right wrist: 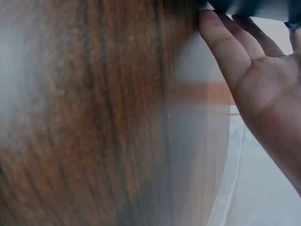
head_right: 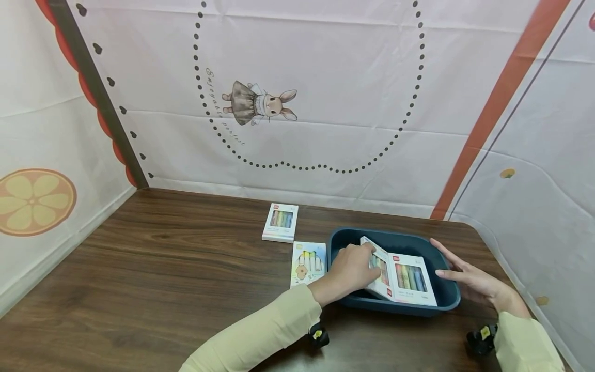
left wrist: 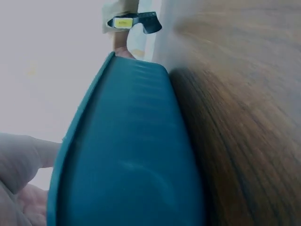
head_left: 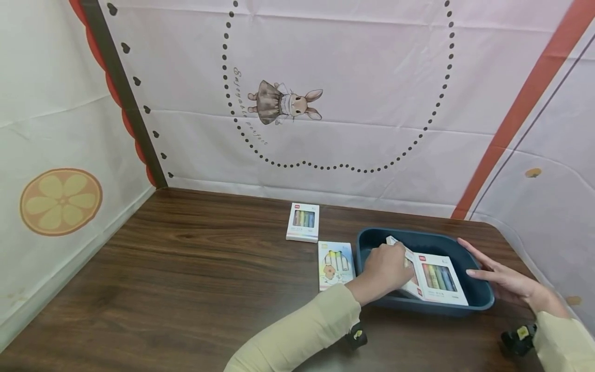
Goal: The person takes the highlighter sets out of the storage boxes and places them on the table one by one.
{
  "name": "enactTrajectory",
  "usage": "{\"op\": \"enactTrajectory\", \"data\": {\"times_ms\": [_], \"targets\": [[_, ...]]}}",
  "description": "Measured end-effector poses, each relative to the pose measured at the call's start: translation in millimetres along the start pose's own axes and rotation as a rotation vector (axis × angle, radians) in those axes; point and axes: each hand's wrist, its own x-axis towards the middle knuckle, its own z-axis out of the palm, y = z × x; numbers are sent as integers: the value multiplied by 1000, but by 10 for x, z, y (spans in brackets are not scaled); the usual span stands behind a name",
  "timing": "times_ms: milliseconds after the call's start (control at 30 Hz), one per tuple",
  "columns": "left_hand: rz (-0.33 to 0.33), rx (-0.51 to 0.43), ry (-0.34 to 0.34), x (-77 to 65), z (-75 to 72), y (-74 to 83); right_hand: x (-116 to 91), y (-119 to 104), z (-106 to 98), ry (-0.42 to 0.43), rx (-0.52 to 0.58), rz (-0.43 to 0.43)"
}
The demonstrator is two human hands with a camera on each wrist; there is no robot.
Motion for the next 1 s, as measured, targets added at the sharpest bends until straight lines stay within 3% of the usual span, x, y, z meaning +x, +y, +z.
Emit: {"op": "enactTrajectory", "data": {"times_ms": [200, 467, 1000], "targets": [[17, -168, -39, 68, 26, -68, 4, -4, 7, 16, -17, 9], [-52, -364, -228, 179, 61, -158, -5, -6, 7, 11, -1, 1], [-86, -418, -220, 173, -26, -172, 0, 4, -8, 2, 6, -1]]}}
